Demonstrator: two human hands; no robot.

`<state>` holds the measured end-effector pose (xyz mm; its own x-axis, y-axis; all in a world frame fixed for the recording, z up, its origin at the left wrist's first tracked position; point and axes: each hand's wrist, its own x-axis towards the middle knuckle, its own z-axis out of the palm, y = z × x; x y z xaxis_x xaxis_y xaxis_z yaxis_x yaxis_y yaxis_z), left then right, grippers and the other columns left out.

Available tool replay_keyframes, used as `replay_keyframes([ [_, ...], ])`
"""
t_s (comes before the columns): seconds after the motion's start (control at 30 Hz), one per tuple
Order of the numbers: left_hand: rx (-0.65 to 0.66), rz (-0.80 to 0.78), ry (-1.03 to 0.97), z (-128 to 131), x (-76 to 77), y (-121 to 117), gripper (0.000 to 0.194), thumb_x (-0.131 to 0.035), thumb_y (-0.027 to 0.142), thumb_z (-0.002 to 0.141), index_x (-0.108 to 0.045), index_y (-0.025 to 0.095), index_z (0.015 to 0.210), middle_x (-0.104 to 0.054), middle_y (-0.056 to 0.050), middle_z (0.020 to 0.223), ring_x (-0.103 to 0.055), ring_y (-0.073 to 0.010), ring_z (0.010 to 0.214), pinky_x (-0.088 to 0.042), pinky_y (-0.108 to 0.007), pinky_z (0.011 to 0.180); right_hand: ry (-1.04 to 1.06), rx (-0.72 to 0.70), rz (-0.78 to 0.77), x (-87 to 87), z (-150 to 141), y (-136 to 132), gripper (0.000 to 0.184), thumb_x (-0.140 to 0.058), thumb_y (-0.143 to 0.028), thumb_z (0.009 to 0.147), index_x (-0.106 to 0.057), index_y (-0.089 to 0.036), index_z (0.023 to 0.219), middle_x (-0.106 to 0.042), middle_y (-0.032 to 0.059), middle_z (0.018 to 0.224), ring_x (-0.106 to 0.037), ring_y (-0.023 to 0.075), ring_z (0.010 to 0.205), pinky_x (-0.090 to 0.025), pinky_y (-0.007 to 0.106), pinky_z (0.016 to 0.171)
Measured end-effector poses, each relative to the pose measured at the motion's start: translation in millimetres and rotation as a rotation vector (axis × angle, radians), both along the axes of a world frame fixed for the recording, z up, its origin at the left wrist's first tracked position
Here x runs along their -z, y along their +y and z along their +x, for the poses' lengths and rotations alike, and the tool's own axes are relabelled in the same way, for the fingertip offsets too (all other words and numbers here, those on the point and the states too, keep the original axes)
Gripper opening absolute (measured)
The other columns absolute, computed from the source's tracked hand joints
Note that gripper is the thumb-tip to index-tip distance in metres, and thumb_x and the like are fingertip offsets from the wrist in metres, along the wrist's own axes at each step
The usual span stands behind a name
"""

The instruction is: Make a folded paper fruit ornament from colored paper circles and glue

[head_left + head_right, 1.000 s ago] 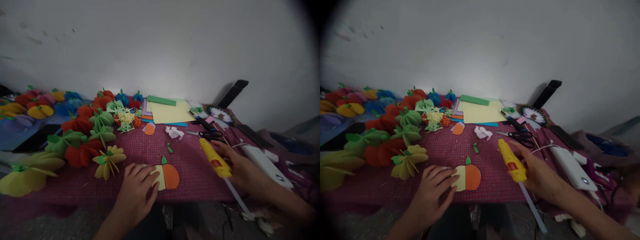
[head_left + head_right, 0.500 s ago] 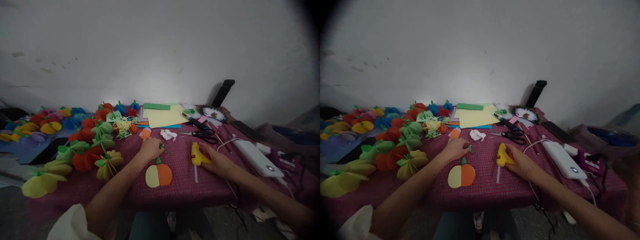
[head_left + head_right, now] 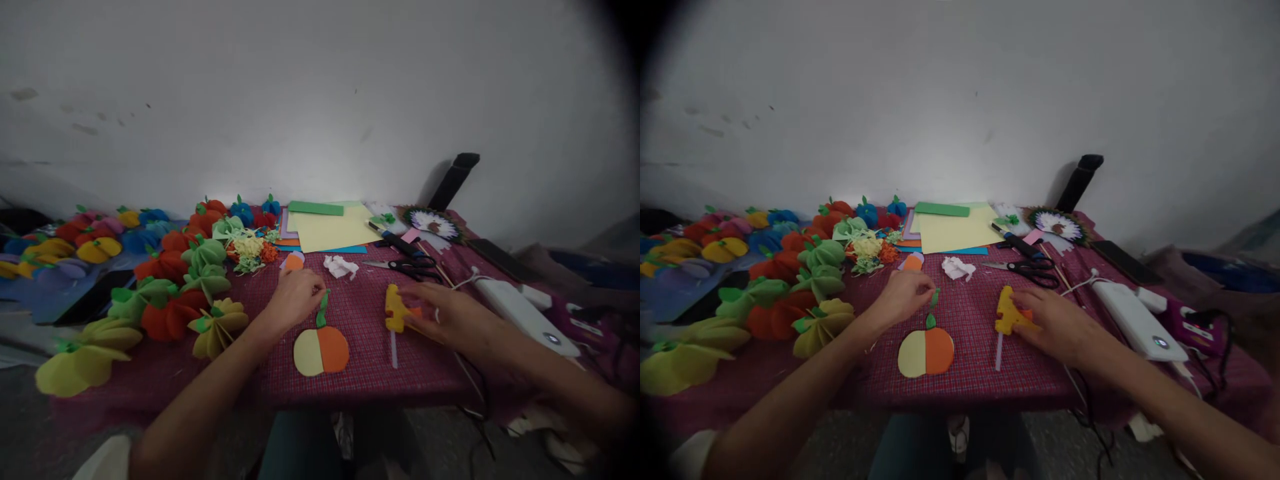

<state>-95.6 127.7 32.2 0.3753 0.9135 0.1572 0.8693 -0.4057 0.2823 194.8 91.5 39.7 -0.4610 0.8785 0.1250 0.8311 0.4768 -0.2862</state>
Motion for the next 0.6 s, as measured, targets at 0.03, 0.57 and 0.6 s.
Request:
replay_keyframes([
  [0.03,0.020,0.003,-0.010,-1.7,-6.5,-5.8,0.019,-0.050,0.028,0.080,-0.069,0.023,0.081,-0.068,-0.003,0.087,-0.058,-0.0184,0.086,-0.035,-0.031,0.078,0.097,0.010,-0.052,-2.8,-10.1,1.5,0.037,-0.057,-0.034,0.075,-0.058,-0.025,0.110,-0.065,0.0054,0.103,-0.062,0.0219,0.087,-0.049,0.034,0.077],
  [0.57,0.002,-0.064,-0.343,-20.1,-17.7,-55.5,0.013,-0.052,0.028,0.081,-0.064,0.023,0.080,-0.068,0.002,0.081,-0.059,-0.0160,0.082,-0.038,-0.029,0.075,0.606,-0.057,-0.823,-6.4,-135.5,28.6,0.011,-0.061,-0.025,0.069,-0.062,-0.016,0.073,-0.055,-0.0054,0.057,-0.044,0.0053,0.047,-0.034,0.016,0.041],
  [0.6,-0.020,-0.085,-0.404,-20.7,-15.7,-57.1,0.013,-0.052,0.029,0.080,-0.063,0.023,0.084,-0.068,0.002,0.083,-0.059,-0.0152,0.079,-0.039,-0.027,0.072,0.623,-0.052,-0.835,-6.2,-136.1,28.5,0.011,-0.062,-0.026,0.068,-0.062,-0.016,0.073,-0.055,-0.0053,0.057,-0.044,0.0053,0.047,-0.034,0.016,0.042],
])
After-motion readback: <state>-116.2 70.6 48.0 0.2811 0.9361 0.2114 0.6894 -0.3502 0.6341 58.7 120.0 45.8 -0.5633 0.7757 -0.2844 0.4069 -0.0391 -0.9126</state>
